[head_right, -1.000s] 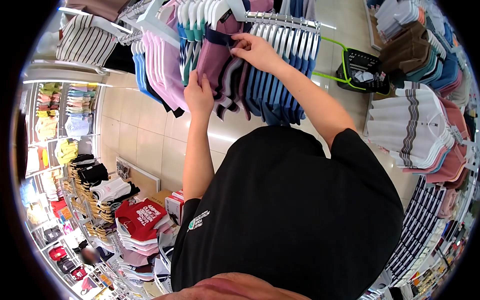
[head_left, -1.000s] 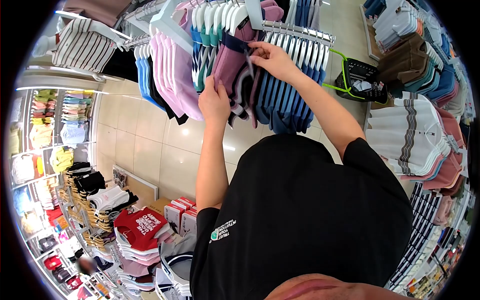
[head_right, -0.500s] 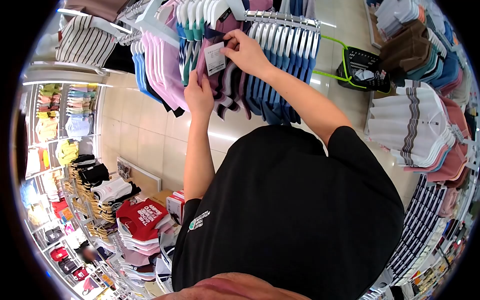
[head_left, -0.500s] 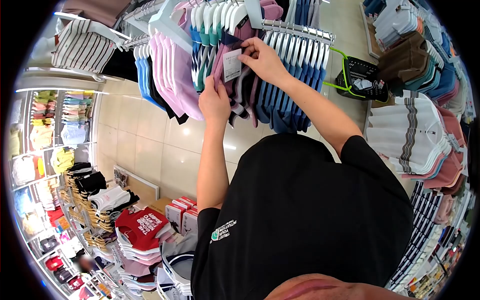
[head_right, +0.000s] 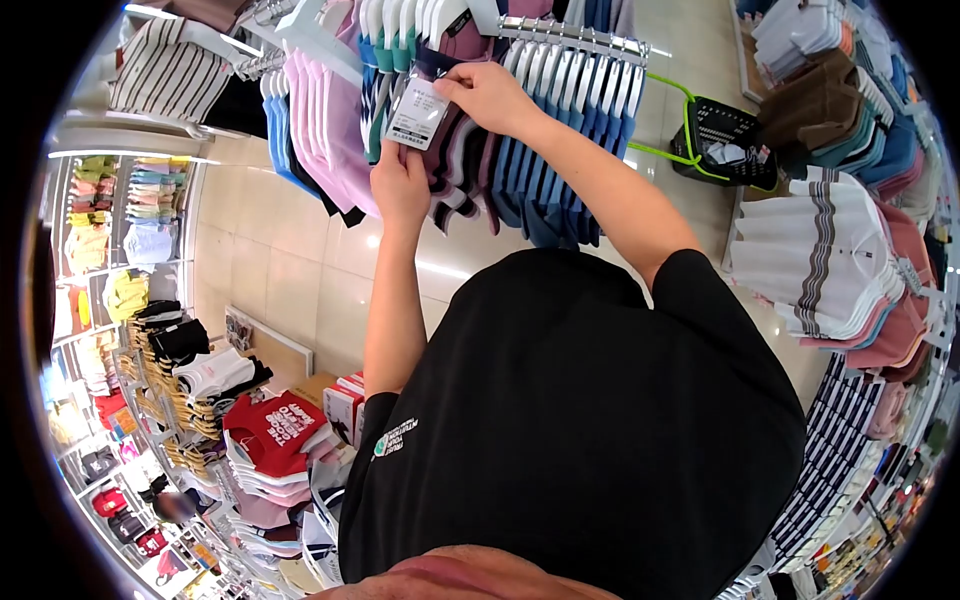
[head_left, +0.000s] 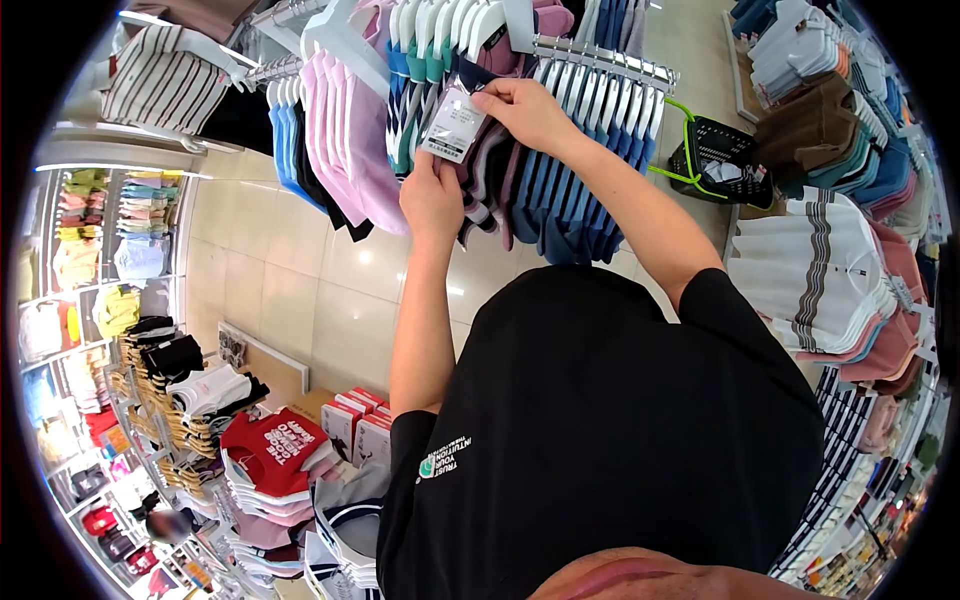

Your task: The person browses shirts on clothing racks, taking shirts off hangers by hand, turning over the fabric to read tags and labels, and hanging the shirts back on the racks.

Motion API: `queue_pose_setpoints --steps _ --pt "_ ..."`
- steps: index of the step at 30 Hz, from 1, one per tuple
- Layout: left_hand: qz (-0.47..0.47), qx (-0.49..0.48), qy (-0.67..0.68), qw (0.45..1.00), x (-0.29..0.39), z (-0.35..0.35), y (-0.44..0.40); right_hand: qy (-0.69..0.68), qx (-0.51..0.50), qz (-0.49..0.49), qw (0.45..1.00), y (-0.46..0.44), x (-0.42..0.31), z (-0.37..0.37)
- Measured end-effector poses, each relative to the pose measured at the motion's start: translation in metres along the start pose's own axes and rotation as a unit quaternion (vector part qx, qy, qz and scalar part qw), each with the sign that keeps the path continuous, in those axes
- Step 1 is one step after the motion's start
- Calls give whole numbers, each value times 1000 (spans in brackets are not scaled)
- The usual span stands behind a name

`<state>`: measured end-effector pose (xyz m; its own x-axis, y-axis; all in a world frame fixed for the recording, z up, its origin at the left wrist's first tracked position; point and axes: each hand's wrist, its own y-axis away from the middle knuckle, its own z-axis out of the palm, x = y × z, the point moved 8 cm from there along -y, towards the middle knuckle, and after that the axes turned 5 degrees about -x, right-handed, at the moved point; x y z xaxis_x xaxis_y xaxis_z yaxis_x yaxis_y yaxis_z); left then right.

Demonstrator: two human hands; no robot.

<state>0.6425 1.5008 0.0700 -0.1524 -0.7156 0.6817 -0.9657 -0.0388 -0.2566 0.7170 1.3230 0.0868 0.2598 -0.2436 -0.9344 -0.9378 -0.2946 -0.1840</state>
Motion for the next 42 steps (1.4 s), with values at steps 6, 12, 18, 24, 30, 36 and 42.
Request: queue_pose_setpoints --steps 6,12,18,24,30,36,42 --pt "-3 -3 18 1000 -1 1 0 -39 7 9 999 -1 4 -7" --pt "11 4 -14 1000 5 -2 0 -36 54 -26 998 -2 -7 -30" --pt "20 9 -23 1000 1 1 0 84 131 -89 984 -2 -37 -75" --pt "22 10 -18 1000 2 0 0 92 108 -96 985 -16 -47 -78" --pt "24 18 -36 999 3 0 0 4 130 -80 988 -29 -54 -74" --pt "14 -3 -29 999 1 2 0 -144 176 -98 969 -43 -37 -76" --pt "26 14 -38 999 5 0 1 -331 168 -77 925 -36 -20 -57"
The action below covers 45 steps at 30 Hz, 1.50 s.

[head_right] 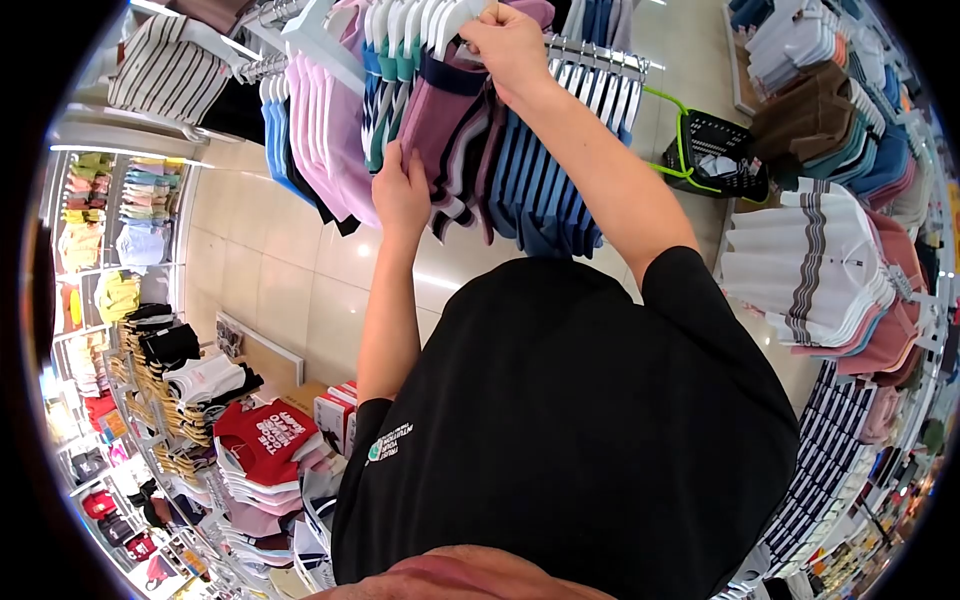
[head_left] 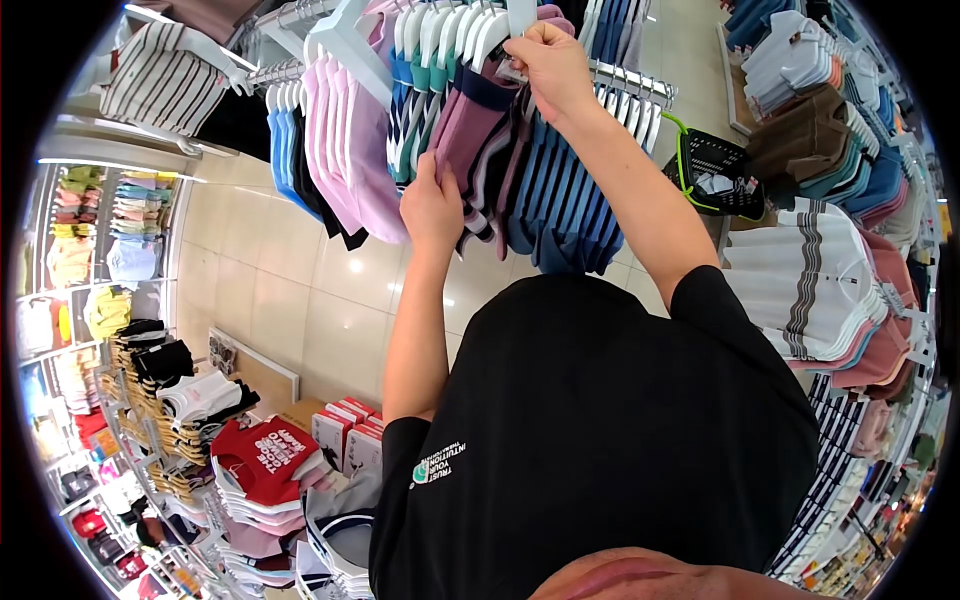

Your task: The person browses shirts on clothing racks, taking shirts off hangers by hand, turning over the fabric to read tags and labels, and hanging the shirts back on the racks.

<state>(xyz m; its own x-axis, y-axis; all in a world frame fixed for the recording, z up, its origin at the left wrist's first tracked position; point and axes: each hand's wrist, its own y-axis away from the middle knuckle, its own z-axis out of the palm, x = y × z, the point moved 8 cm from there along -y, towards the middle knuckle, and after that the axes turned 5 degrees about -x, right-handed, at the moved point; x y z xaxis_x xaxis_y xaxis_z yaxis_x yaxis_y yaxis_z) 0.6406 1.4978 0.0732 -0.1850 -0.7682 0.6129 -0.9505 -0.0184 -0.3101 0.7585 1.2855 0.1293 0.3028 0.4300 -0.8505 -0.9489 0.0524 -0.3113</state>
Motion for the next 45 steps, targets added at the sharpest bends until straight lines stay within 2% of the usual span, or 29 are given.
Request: queue_pose_setpoints --steps 1,4,10,14,17,19,23,29,31,32,34,36,38,39,42,43,44,45 --pt "0 1 1 1000 0 0 0 -42 3 25 999 4 6 0" --pt "-3 -4 -3 1000 -1 1 0 -72 -17 18 997 13 14 2" --pt "-5 -7 -2 1000 -1 0 0 -67 -76 54 993 22 37 1" --pt "4 7 -1 1000 2 -1 0 -64 -77 71 992 22 48 -3" --pt "11 10 -4 1000 3 -3 0 -33 -91 41 994 20 38 2" --pt "13 3 -9 1000 4 -2 0 48 -99 10 994 13 24 6" --pt "12 9 4 1000 4 -1 0 47 -113 -7 992 -2 12 13" --pt "-3 -1 10 1000 3 3 0 144 -30 -16 989 -11 13 5" --pt "-2 -4 14 1000 3 4 0 324 -30 -1 946 -14 21 -2" --pt "-8 -9 13 1000 3 4 0 324 -31 -2 946 -11 24 -2" --pt "-17 -10 12 1000 1 5 0 471 6 -126 873 3 12 4" --pt "-5 -9 33 999 3 7 2 495 -19 -92 864 16 14 8" --pt "-3 2 22 1000 5 8 6 591 -1 -188 785 34 2 18" --pt "-3 1 32 999 6 8 8 610 -17 -146 779 38 5 19" --pt "-13 -10 52 999 1 16 16 617 -46 -182 764 46 4 20" --pt "-5 -11 60 998 1 20 19 639 -72 -141 752 45 11 17" --pt "3 -14 69 998 2 24 22 639 -75 -141 752 45 14 11" --pt "-13 -27 81 996 -2 31 25 667 -98 -122 728 42 23 8"
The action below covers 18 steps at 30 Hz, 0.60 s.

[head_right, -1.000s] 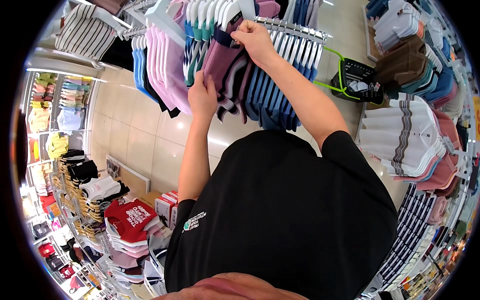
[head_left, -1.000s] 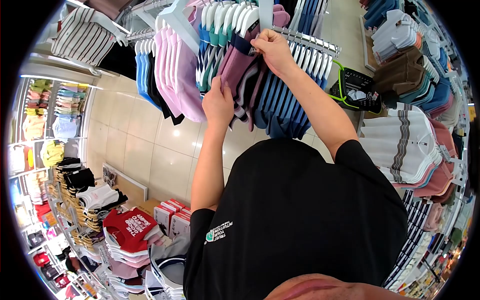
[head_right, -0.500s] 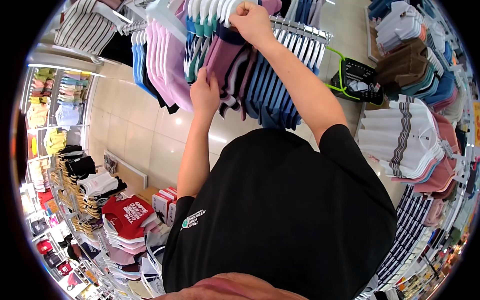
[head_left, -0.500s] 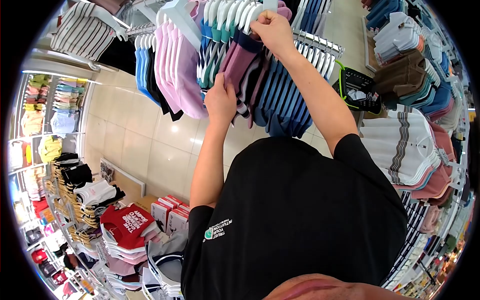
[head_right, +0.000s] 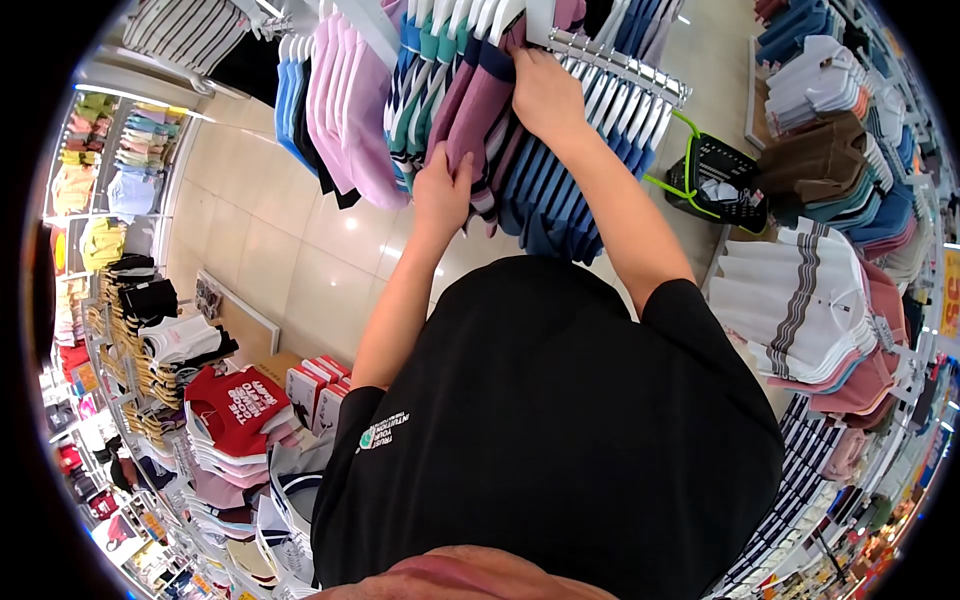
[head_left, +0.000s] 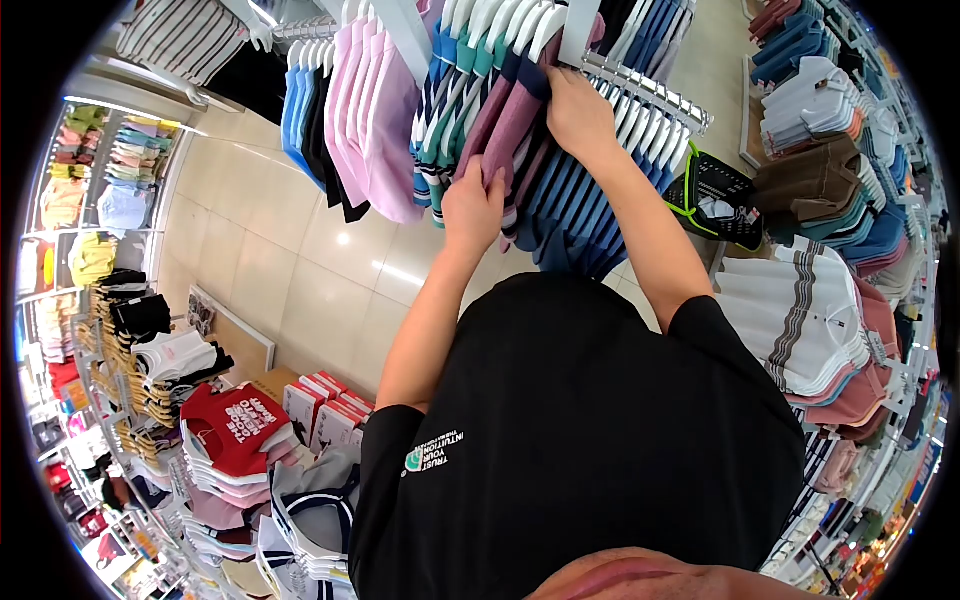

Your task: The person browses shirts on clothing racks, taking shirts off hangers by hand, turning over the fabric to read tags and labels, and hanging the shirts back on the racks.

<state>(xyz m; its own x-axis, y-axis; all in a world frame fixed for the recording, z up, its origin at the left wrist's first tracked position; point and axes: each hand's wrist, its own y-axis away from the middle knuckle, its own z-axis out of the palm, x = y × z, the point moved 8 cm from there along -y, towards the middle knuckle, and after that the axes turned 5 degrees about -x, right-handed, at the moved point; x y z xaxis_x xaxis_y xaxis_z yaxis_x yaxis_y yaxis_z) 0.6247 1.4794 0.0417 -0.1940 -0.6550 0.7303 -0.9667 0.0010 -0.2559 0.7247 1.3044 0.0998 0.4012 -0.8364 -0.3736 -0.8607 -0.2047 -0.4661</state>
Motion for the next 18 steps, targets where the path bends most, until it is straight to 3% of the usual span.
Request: queue_pose_setpoints --steps 2,6,8,10,13,15,18 --pt "8 2 11 1000 -10 14 10 31 -57 14 998 -1 4 6" --pt "-18 -25 -17 999 -42 44 33 19 -62 23 998 3 -16 -18" --pt "-46 -65 -79 994 -62 60 44 -103 86 -27 991 13 -36 -49" --pt "-49 -57 -83 994 -75 67 58 -131 74 -72 986 29 -55 -50" --pt "-66 -92 -117 987 -102 85 80 -153 -5 -188 970 60 -101 -37" --pt "-102 -184 -122 970 -115 99 96 -140 -73 -191 969 76 -108 -15" --pt "-176 -203 -75 960 -139 98 126 -95 -145 -191 966 92 -110 3"
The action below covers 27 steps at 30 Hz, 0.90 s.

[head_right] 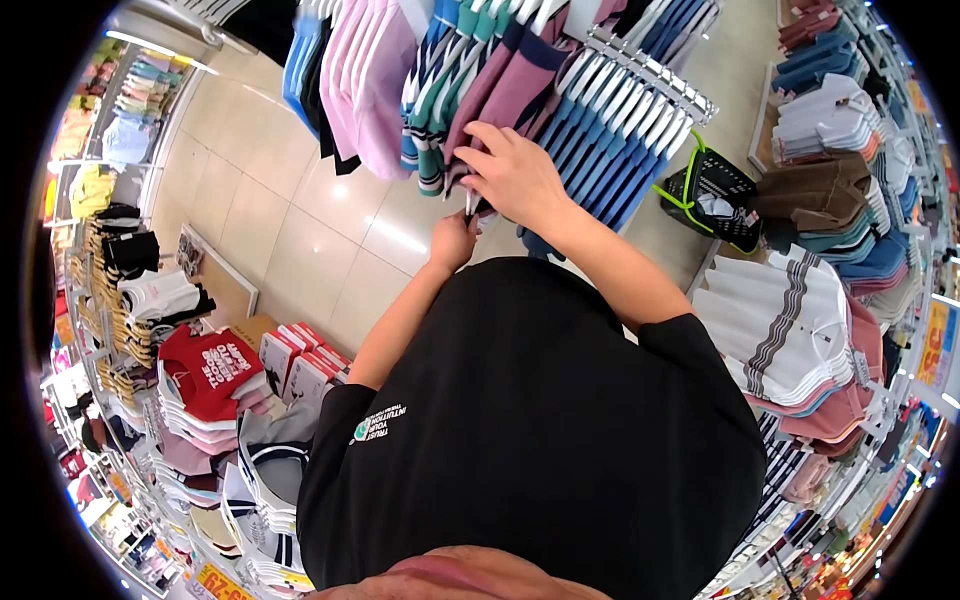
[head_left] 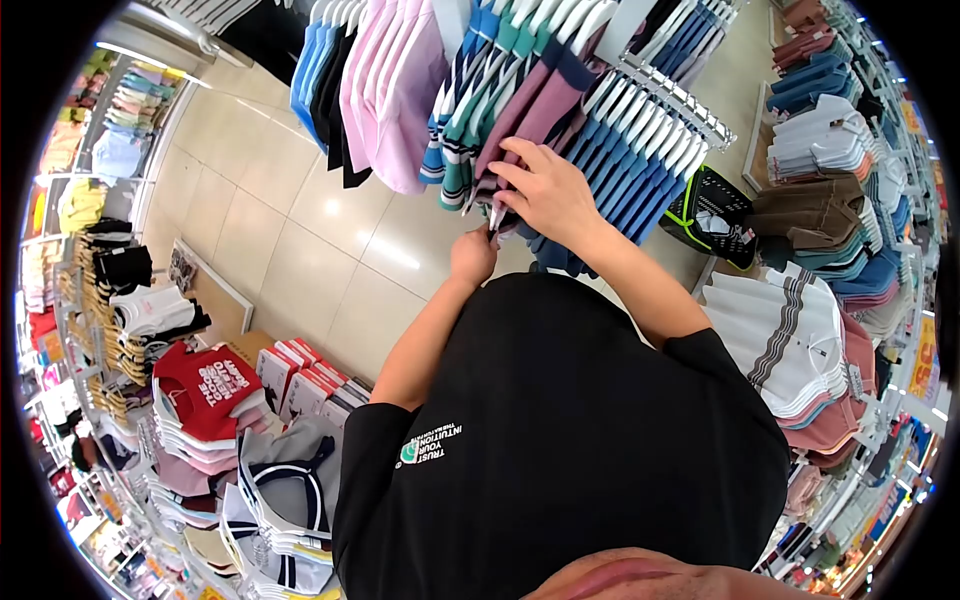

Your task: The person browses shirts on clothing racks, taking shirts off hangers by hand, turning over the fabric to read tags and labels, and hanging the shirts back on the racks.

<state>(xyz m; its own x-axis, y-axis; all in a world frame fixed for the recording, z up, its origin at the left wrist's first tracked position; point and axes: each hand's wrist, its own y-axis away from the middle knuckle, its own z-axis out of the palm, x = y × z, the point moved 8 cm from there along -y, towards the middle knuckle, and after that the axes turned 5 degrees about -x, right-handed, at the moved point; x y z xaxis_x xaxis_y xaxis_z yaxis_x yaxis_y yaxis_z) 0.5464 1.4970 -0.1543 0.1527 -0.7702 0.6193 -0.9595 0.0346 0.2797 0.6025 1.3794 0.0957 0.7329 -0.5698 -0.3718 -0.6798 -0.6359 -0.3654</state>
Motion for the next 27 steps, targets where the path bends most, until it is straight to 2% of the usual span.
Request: queue_pose_setpoints --steps 1,3,5,7,9,13,15,17,18,19,20,25,27 --pt "-34 -22 51 998 -15 5 6 -3 -4 -2 1000 3 2 2" --pt "-69 -33 63 995 -38 8 23 6 8 13 1000 11 9 1" --pt "-93 39 134 986 -77 14 45 23 24 23 999 17 18 -6" --pt "-179 29 121 976 -139 42 72 67 44 55 995 22 27 -20" --pt "-263 5 186 947 -180 58 112 78 74 79 991 27 38 -36" --pt "-327 -4 177 928 -258 96 198 2 103 167 981 36 50 -46" --pt "-340 -29 102 934 -298 123 235 13 170 79 982 25 29 -55" --pt "-342 -95 54 933 -330 155 263 29 194 1 981 4 4 -62" --pt "-336 -95 54 935 -341 169 272 38 192 -14 981 -8 -4 -62" --pt "-370 -57 139 917 -356 182 284 47 191 -28 980 -21 -10 -59" --pt "-401 -20 223 888 -367 188 288 73 173 -43 981 -34 -14 -50" --pt "-379 -15 197 904 -354 162 239 180 48 -68 980 -68 -23 2" --pt "-354 -21 204 912 -319 126 212 196 40 -40 979 -65 -15 6"
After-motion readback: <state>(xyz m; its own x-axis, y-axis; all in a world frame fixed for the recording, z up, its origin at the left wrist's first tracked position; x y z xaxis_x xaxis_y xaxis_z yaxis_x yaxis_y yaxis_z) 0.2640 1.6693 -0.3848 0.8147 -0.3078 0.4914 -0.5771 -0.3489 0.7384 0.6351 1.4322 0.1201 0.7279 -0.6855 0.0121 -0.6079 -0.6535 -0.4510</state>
